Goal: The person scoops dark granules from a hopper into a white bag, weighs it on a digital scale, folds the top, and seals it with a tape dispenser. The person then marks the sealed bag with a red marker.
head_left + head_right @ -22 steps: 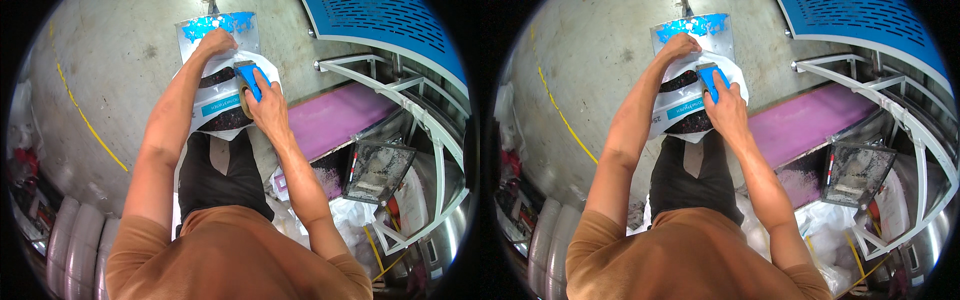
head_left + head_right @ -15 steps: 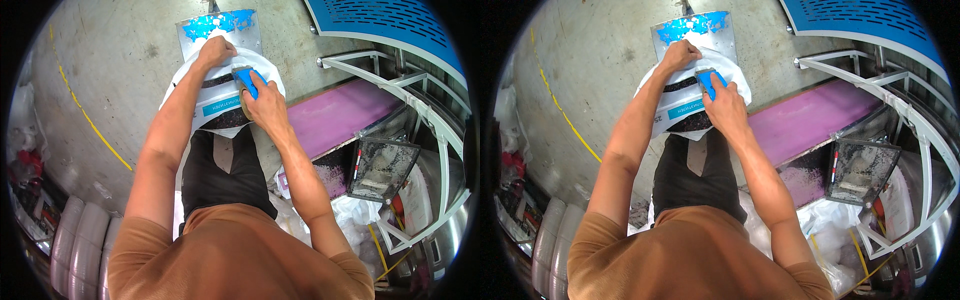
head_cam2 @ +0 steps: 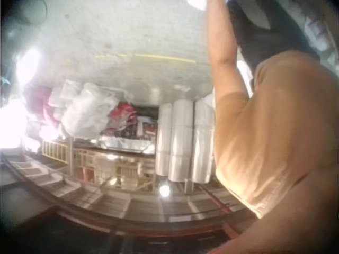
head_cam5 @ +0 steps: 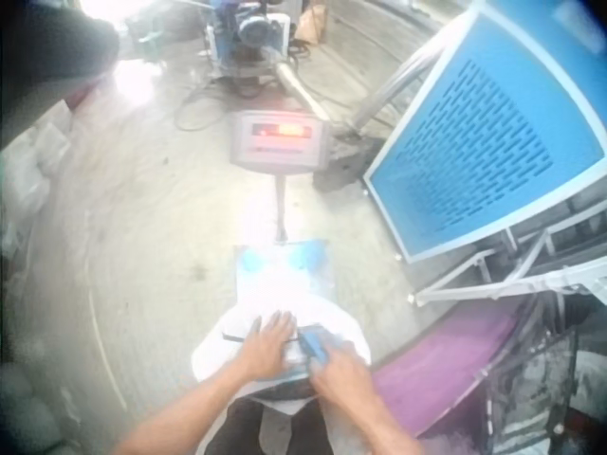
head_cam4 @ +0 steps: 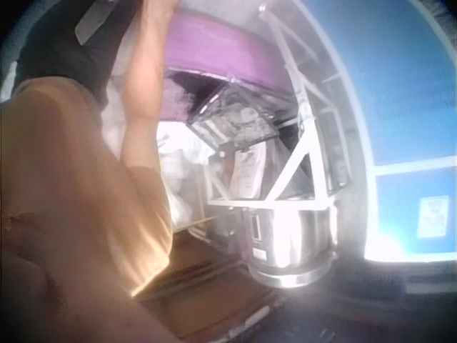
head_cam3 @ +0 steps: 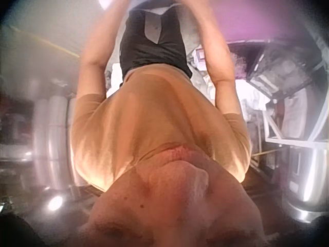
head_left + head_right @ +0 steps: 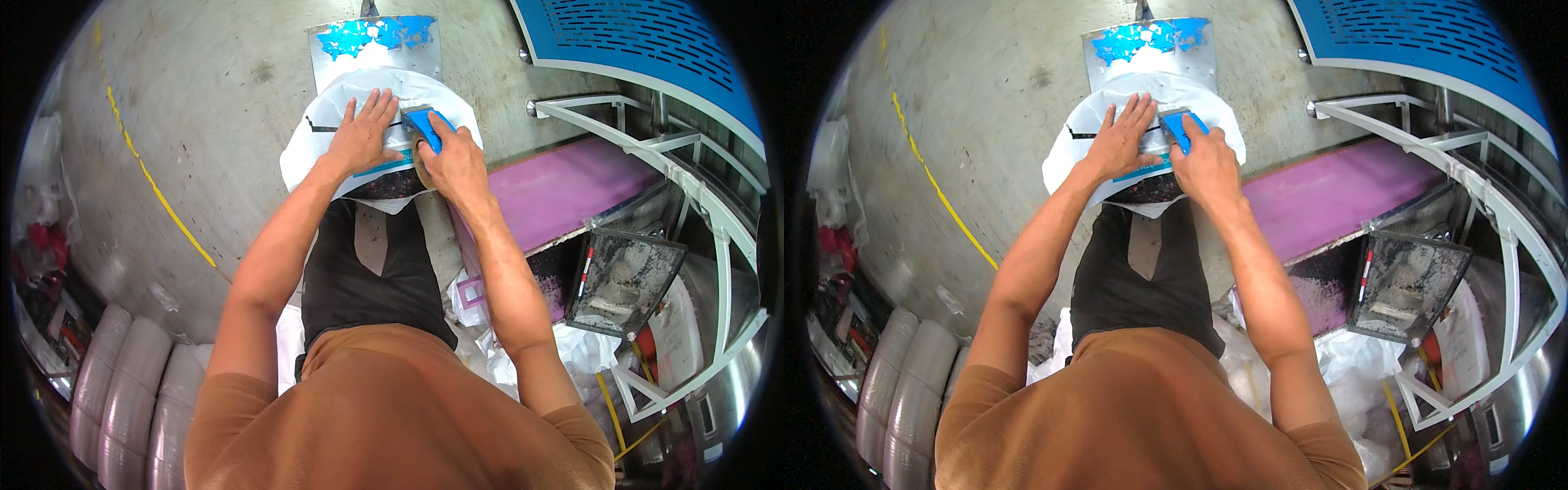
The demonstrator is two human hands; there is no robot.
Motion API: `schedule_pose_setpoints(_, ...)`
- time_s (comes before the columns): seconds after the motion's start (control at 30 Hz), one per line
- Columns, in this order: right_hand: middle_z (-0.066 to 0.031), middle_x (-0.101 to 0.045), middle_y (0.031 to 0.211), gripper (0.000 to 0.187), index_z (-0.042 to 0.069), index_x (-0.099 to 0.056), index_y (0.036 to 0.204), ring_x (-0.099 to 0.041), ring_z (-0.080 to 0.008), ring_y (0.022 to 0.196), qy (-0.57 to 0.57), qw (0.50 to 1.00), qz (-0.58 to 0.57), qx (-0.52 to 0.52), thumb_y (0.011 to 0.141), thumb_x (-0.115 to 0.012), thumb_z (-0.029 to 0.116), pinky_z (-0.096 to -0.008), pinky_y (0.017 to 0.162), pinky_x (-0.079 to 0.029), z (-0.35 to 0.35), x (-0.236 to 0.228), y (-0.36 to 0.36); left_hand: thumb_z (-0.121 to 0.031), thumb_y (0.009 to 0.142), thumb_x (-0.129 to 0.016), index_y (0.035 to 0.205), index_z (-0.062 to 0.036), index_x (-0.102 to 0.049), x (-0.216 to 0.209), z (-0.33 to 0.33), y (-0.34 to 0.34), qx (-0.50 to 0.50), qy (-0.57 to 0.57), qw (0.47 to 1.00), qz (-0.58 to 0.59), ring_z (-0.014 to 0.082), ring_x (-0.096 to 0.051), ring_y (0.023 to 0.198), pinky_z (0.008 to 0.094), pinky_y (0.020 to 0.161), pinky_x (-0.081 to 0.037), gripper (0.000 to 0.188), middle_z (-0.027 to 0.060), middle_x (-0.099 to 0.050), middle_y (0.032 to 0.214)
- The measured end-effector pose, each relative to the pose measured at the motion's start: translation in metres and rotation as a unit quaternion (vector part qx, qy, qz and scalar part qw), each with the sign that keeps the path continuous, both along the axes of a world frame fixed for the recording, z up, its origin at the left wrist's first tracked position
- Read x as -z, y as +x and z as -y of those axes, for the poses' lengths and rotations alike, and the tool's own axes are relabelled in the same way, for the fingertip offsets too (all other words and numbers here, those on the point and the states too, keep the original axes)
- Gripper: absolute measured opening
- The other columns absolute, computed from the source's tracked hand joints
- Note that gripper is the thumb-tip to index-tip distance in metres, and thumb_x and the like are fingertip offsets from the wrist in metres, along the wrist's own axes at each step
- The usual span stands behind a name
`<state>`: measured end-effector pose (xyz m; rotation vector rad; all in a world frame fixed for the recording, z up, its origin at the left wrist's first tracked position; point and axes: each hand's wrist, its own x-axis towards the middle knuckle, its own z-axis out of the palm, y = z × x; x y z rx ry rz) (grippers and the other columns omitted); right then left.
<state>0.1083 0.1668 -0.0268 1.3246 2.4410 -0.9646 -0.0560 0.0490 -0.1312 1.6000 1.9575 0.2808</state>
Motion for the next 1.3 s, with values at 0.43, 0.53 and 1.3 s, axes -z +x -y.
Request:
schedule_pose_setpoints(0.43, -0.0303, -0.061, 0.107, 0.058, 0.012, -0.058, 0.149, -0.069, -0.0520, 0.092, 0.021, 0.999, 0.025, -0.006, 0.093, -0.068, 0.023, -0.0560, 0.082, -0.058, 0.027, -0.019, 0.015, -0.029, 0.078, -0.087, 0.162, -0.0219, -0.040, 0.009, 0.018, -0.003, -0.020, 0.045, 0.993, 0.103, 0.0275, -0.020, 0.161, 0.0611, 0.131, -0.014, 0.097, -0.0024, -0.036, 0.170)
schedule_pose_setpoints(0.53, -0.0299, -0.061, 0.108, 0.059, 0.012, -0.057, 0.149, -0.069, -0.0517, 0.092, 0.027, 0.999, 0.026, -0.009, 0.092, -0.069, 0.021, -0.0558, 0.081, -0.058, 0.035, -0.021, 0.025, -0.032, 0.078, -0.086, 0.162, -0.0225, -0.040, 0.016, 0.020, -0.005, -0.005, 0.055, 0.993, 0.101, 0.0283, -0.019, 0.162, 0.0619, 0.130, -0.014, 0.096, -0.0030, -0.035, 0.170)
schedule_pose_setpoints(1.3, -0.0306, -0.062, 0.110, 0.056, 0.017, -0.059, 0.148, -0.067, -0.0513, 0.096, 0.009, 0.999, 0.034, -0.009, 0.093, -0.070, 0.026, -0.0562, 0.083, -0.055, 0.049, -0.019, 0.075, -0.029, 0.073, -0.085, 0.113, -0.0064, -0.067, -0.040, 0.046, 0.089, -0.056, 0.073, 0.994, 0.061, 0.0349, -0.057, 0.115, 0.0500, 0.100, -0.045, 0.049, 0.0122, -0.064, 0.112)
